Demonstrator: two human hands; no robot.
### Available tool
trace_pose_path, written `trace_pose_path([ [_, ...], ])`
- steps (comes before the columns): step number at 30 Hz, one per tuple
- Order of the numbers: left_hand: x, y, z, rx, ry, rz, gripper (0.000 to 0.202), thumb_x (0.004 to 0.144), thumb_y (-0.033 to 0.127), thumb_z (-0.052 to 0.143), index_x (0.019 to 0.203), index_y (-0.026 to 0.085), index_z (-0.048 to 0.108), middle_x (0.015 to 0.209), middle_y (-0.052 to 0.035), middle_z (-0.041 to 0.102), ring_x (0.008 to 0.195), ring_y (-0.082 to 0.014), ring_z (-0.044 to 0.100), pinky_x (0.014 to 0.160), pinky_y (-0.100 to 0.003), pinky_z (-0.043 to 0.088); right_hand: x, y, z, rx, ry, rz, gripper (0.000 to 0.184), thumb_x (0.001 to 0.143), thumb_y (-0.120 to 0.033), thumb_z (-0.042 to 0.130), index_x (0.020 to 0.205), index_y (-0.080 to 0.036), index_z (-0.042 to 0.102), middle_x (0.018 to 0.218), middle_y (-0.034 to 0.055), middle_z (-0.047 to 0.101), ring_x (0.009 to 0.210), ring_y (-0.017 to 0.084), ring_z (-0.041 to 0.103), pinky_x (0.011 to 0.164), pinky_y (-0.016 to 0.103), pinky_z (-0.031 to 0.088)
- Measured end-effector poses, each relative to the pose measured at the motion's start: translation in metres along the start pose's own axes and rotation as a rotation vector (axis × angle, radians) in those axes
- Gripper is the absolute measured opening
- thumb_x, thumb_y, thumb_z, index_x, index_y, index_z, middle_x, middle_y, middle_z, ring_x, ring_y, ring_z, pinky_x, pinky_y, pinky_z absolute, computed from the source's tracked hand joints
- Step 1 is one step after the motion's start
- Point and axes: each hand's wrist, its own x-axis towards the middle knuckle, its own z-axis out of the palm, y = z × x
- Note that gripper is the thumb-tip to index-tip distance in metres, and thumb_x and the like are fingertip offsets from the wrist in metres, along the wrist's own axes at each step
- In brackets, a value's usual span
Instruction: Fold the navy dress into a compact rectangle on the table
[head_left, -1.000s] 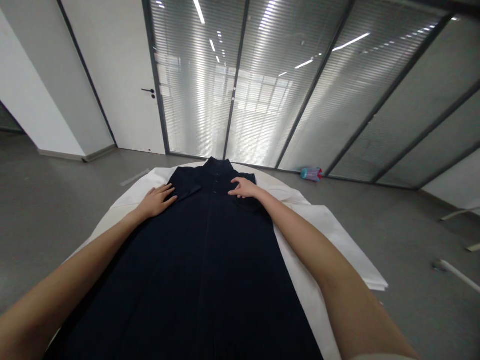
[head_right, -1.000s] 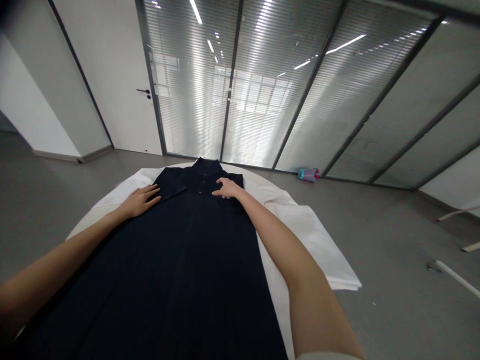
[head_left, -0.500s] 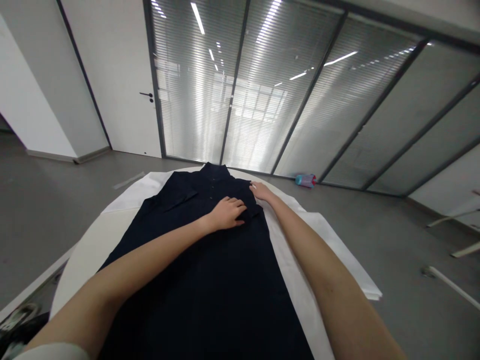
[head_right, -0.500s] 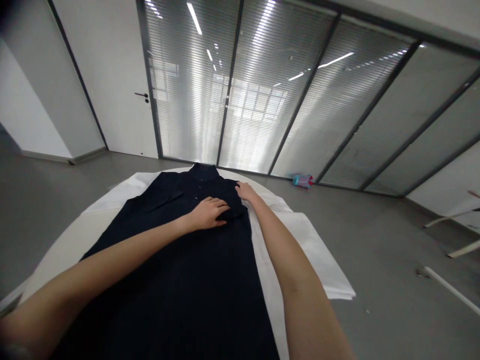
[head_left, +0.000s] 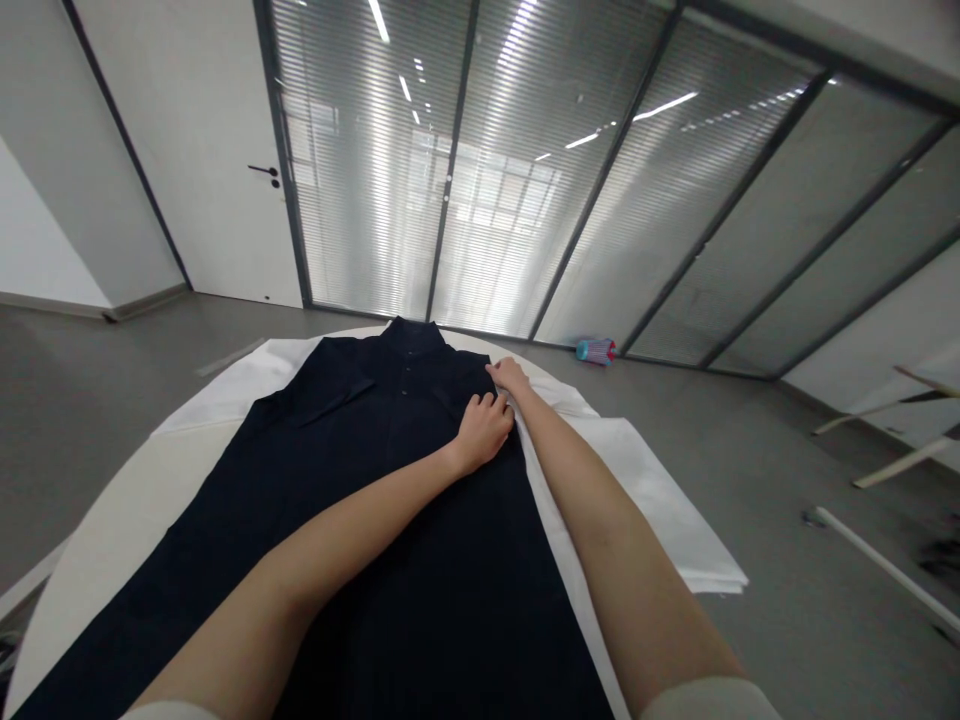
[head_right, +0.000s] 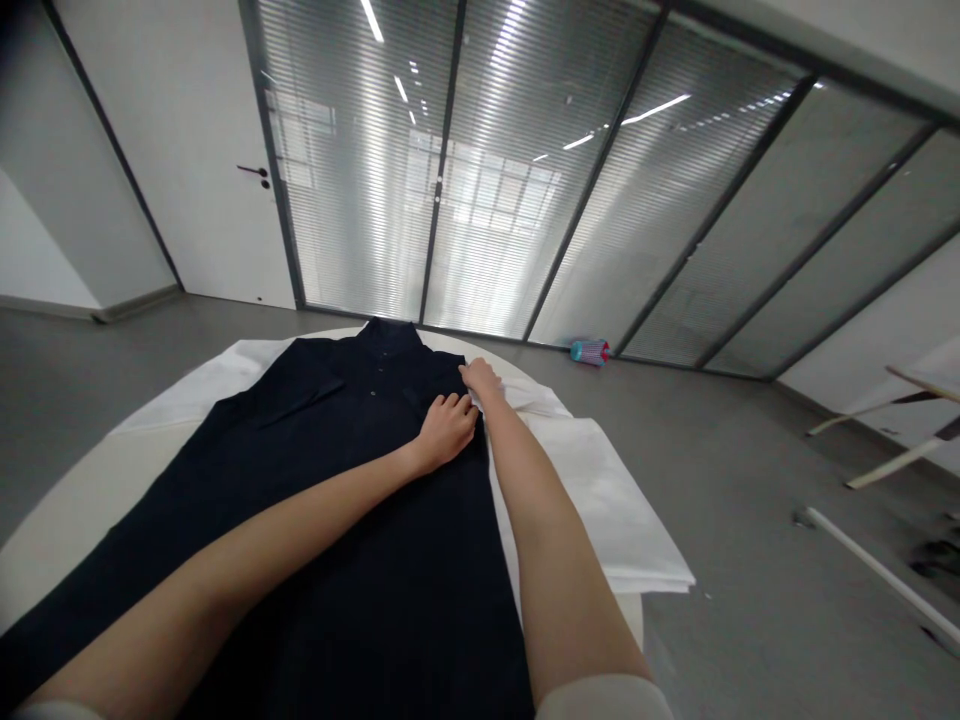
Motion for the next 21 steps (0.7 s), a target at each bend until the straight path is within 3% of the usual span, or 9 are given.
trace_pose_path([
  [6,0.014,0.002,0.015,-0.070,-0.055,0.130,0.029,0.096,0.011,0.043,0.102,0.013,0.072,0.107,-0.0182,0.064,0.100,-0.0301,0.059,0.080,-0.045,0.045,0.009,0.005,0.004,0.000,0.038,0.021,0.032,0.098,-0.037,0.048,0.117,-0.023,0.068,0.122,0.0124,0.069,0.119,0.028,0.062,0.101,0.049,0.044],
  [11,0.012,0.004,0.023,-0.115,-0.108,0.209,0.027,0.098,0.015,0.046,0.096,0.014,0.073,0.106,-0.0146,0.066,0.096,-0.0257,0.064,0.076,-0.039,0.049,0.019,0.007,0.009,-0.073,0.079,0.036,0.032,0.095,-0.035,0.053,0.116,-0.018,0.070,0.122,0.0169,0.069,0.120,0.032,0.060,0.101,0.050,0.042],
  [15,0.004,0.005,0.012,-0.141,-0.150,0.182,0.029,0.099,0.026,0.047,0.103,0.014,0.072,0.106,-0.0144,0.068,0.092,-0.0257,0.067,0.077,-0.037,0.052,0.016,0.003,0.016,-0.153,0.107,-0.033,0.032,0.095,-0.029,0.052,0.117,-0.014,0.069,0.124,0.0214,0.066,0.121,0.032,0.058,0.101,0.048,0.040],
  [18,-0.009,-0.014,-0.009,-0.188,-0.179,0.228,0.037,0.096,0.043,0.055,0.119,0.016,0.068,0.117,-0.0139,0.068,0.105,-0.0277,0.066,0.087,-0.038,0.052,0.009,-0.001,0.017,-0.210,0.146,-0.111,0.036,0.097,-0.020,0.044,0.124,-0.013,0.065,0.131,0.0221,0.061,0.126,0.034,0.052,0.105,0.050,0.035],
  [21,-0.028,-0.065,-0.035,-0.145,-0.115,0.189,0.050,0.095,0.052,0.057,0.133,0.019,0.060,0.138,-0.0139,0.059,0.131,-0.0320,0.051,0.104,-0.045,0.044,0.002,-0.010,0.015,-0.283,0.227,-0.191,0.042,0.095,-0.012,0.038,0.129,-0.016,0.063,0.134,0.0213,0.058,0.129,0.035,0.049,0.107,0.052,0.031],
])
